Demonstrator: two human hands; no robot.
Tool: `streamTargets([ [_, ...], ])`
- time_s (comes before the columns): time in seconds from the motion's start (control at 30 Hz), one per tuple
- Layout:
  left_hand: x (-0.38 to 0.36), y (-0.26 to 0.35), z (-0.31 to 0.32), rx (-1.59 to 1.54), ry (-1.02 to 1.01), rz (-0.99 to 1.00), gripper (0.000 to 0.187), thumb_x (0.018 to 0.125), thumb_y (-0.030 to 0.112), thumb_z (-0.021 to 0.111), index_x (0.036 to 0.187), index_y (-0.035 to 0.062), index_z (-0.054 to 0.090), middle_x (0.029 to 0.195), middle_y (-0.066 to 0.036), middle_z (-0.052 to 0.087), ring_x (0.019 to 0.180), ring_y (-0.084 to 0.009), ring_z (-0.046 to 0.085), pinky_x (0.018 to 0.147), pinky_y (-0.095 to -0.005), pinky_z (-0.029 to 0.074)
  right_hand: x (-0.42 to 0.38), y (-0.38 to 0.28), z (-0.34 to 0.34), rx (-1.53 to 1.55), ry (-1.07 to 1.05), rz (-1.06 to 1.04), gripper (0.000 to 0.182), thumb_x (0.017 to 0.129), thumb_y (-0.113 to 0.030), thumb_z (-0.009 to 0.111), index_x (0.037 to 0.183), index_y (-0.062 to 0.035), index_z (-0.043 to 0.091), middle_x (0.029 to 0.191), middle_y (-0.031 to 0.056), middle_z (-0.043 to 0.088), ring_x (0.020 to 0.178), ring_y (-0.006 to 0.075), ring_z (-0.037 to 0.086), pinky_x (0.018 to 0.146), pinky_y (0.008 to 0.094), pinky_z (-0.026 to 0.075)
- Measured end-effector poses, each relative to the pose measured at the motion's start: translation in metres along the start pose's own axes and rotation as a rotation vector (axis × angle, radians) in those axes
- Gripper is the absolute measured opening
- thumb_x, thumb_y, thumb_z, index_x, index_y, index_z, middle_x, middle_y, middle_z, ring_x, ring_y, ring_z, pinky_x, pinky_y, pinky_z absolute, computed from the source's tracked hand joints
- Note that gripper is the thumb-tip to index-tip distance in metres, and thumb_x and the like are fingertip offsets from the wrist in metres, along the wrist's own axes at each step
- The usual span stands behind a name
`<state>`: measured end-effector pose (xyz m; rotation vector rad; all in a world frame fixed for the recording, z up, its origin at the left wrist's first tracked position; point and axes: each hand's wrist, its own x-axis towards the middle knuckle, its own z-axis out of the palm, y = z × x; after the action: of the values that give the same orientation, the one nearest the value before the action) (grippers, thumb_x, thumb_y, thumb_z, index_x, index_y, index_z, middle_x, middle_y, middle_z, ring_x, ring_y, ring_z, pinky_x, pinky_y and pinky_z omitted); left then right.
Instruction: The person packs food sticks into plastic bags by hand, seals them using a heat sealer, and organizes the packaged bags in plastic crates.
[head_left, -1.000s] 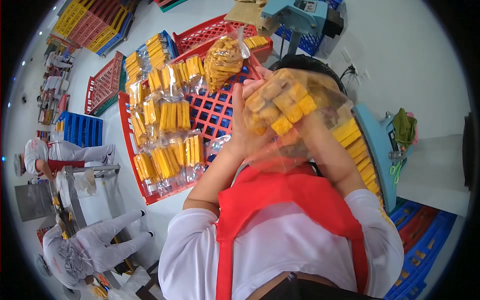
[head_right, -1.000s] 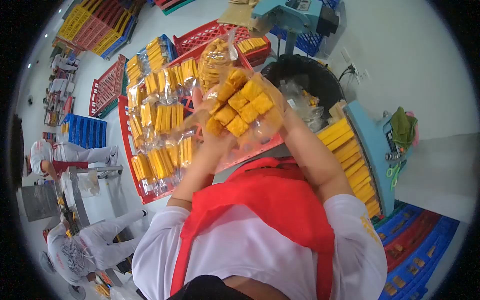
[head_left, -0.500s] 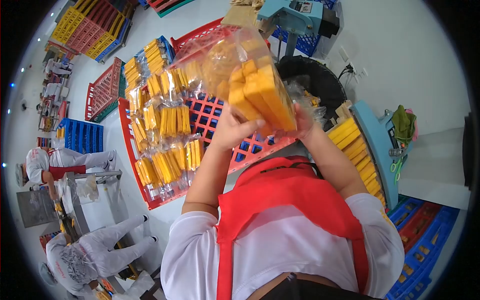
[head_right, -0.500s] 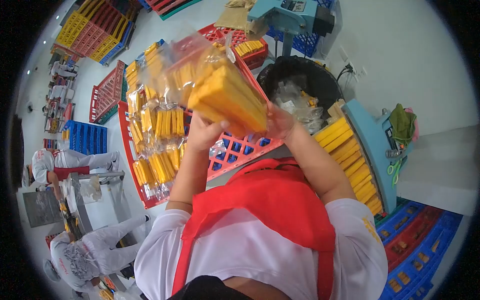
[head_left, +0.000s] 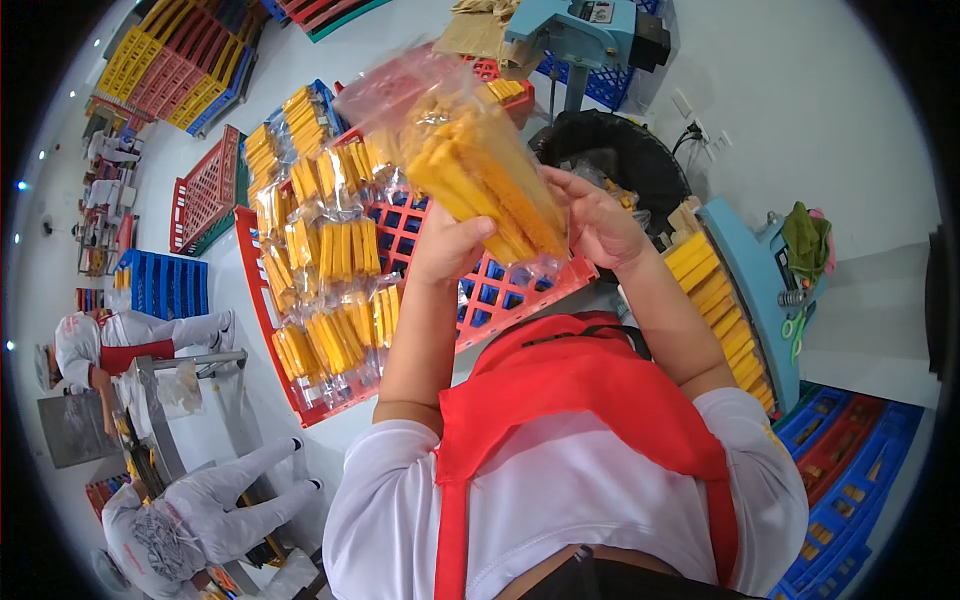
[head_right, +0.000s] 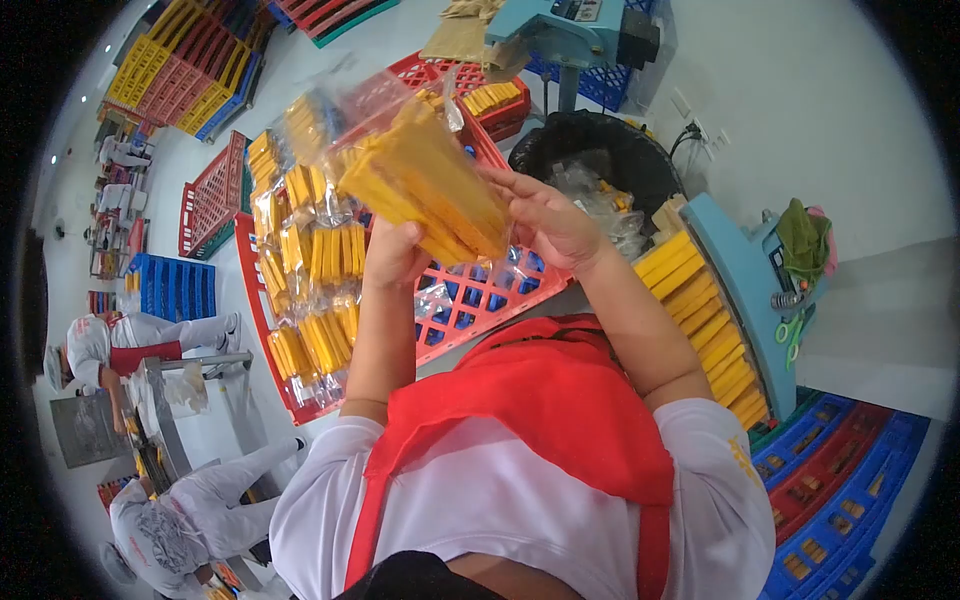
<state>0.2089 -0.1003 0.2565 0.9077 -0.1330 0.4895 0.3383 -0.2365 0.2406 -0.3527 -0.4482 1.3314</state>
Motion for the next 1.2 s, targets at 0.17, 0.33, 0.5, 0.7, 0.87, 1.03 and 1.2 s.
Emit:
streamTargets([
  [0.17, 0.000, 0.000, 0.003, 0.267, 0.148, -0.049, 0.072, 0.067, 0.015, 0.069, 0.125, 0.0017, 0.028, 0.119, -0.010, 0.042, 0.110, -0.0206, 0.042, 0.092, -0.0336, 0.033, 0.001, 0.005, 0.000, -0.351, 0.049, -0.127, 0.069, 0.069, -0.002, 0.064, 0.128, -0.0063, 0.029, 0.121, 0.0062, 0.041, 0.115, 0.0171, 0.037, 0.096, 0.0310, 0.031],
  [0.33, -0.003, 0.004, 0.025, 0.572, 0.137, 0.150, 0.084, 0.067, 0.014, 0.068, 0.131, 0.0033, 0.015, 0.126, -0.011, 0.033, 0.114, -0.0223, 0.037, 0.095, -0.0346, 0.030, 0.005, -0.001, 0.003, -0.754, 0.065, -0.345, 0.075, 0.065, -0.003, 0.068, 0.129, -0.0057, 0.027, 0.123, 0.0062, 0.038, 0.116, 0.0187, 0.036, 0.097, 0.0319, 0.027],
  [0.5, -0.011, -0.006, 0.033, 1.207, 0.141, 0.433, 0.098, 0.064, 0.024, 0.070, 0.130, -0.0015, 0.002, 0.128, -0.015, 0.029, 0.117, -0.0258, 0.033, 0.100, -0.0384, 0.021, 0.005, -0.002, 0.014, -1.625, -0.009, -0.706, 0.078, 0.061, -0.004, 0.071, 0.127, -0.0079, 0.031, 0.123, 0.0121, 0.037, 0.115, 0.0240, 0.037, 0.095, 0.0314, 0.030],
  [0.7, -0.014, -0.002, 0.026, 1.046, 0.057, 0.319, 0.098, 0.067, 0.021, 0.067, 0.130, 0.0004, -0.005, 0.125, -0.018, 0.032, 0.115, -0.0273, 0.036, 0.097, -0.0392, 0.027, 0.002, 0.009, 0.002, -1.018, 0.150, -0.251, 0.079, 0.062, -0.008, 0.070, 0.129, -0.0082, 0.028, 0.128, 0.0155, 0.033, 0.119, 0.0291, 0.033, 0.095, 0.0343, 0.030],
  [0.87, -0.021, -0.011, 0.020, 0.570, 0.168, 0.213, 0.079, 0.079, 0.019, 0.056, 0.133, 0.0089, -0.002, 0.125, -0.016, 0.033, 0.113, -0.0264, 0.040, 0.092, -0.0367, 0.035, -0.001, -0.007, 0.044, -1.618, -0.058, -0.712, 0.071, 0.074, -0.022, 0.061, 0.131, -0.0045, 0.022, 0.133, 0.0171, 0.026, 0.123, 0.0283, 0.027, 0.099, 0.0340, 0.023],
  [1.03, -0.023, -0.023, 0.029, -0.363, 0.262, -0.370, 0.046, 0.089, 0.038, 0.033, 0.124, 0.0086, 0.033, 0.116, -0.012, 0.046, 0.103, -0.0239, 0.049, 0.087, -0.0399, 0.040, 0.030, -0.014, 0.036, -1.545, 0.153, -0.254, 0.051, 0.080, -0.032, 0.053, 0.115, 0.0037, 0.044, 0.125, 0.0161, 0.039, 0.116, 0.0202, 0.038, 0.094, 0.0276, 0.029],
  [1.2, -0.031, -0.046, 0.017, -0.772, 0.325, -0.539, 0.046, 0.088, 0.042, 0.032, 0.112, 0.0065, 0.045, 0.106, -0.011, 0.053, 0.095, -0.0249, 0.053, 0.078, -0.0398, 0.047, 0.055, -0.008, -0.009, -0.883, 0.240, 0.467, 0.034, 0.081, -0.035, 0.052, 0.091, -0.0022, 0.057, 0.089, 0.0047, 0.057, 0.080, 0.0106, 0.053, 0.071, 0.0247, 0.042],
])
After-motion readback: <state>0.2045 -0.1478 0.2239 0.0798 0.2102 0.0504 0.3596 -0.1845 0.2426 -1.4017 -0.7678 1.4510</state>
